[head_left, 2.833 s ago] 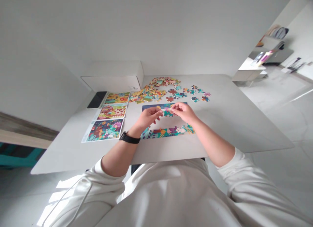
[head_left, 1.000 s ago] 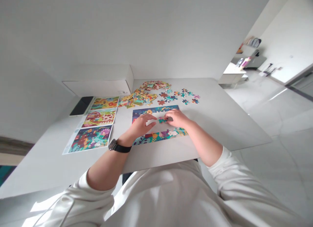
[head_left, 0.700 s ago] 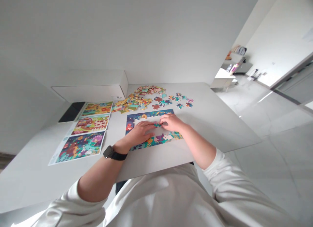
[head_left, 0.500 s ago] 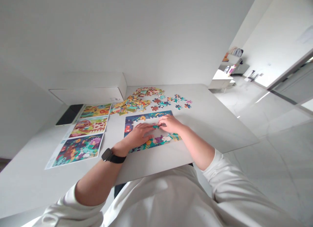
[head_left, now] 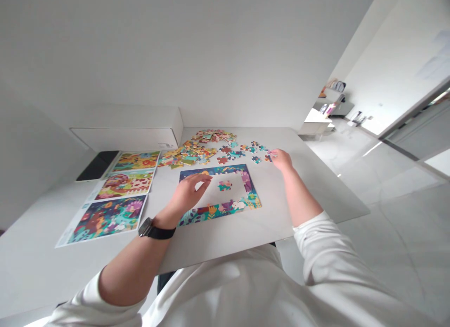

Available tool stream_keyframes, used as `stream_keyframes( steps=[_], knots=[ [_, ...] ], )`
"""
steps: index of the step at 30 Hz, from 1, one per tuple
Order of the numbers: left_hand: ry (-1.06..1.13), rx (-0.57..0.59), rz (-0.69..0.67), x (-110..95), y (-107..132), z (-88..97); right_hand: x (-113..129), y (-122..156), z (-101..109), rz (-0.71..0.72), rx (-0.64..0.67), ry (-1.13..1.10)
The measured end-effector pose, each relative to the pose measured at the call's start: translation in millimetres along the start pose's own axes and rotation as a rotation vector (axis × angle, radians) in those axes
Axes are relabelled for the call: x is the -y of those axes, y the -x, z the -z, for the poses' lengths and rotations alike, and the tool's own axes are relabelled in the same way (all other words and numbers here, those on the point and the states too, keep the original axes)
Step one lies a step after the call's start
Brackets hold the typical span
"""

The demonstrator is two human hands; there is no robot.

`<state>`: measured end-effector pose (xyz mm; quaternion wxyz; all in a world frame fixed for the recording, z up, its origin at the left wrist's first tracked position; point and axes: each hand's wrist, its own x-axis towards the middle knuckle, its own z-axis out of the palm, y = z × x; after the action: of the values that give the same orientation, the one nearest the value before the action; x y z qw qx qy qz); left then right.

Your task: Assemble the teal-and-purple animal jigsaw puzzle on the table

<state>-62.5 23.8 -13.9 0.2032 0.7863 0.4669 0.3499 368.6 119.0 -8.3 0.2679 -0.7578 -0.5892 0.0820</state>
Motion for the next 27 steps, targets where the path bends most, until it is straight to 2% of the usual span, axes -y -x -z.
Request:
stream_keyframes(
  steps=[3, 8, 13, 21, 27],
  knots=[
    [0.077, -0.083, 0.116, -3.7, 0.2, 5.1, -22.2, -1.1, -6.1, -0.06, -0.02, 0.028],
    [0.173, -0.095, 0.201, -10.2, 1.7, 9.3, -35.9, -5.1, -20.8, -0.035, -0.003, 0.018],
    [0.18, -0.1, 0.198, -9.4, 1.9, 8.0, -40.6, -12.0, -28.6, 0.021, 0.033, 0.0],
    [0.224, -0.129, 0.212, -8.6, 1.3, 8.7, -44.5, -15.1, -30.4, 0.075, -0.001, 0.123],
    [0.224, -0.161, 0.215, -8.6, -0.1, 11.0, -40.4, -12.5, -29.0, 0.03, 0.025, 0.119]
  ],
)
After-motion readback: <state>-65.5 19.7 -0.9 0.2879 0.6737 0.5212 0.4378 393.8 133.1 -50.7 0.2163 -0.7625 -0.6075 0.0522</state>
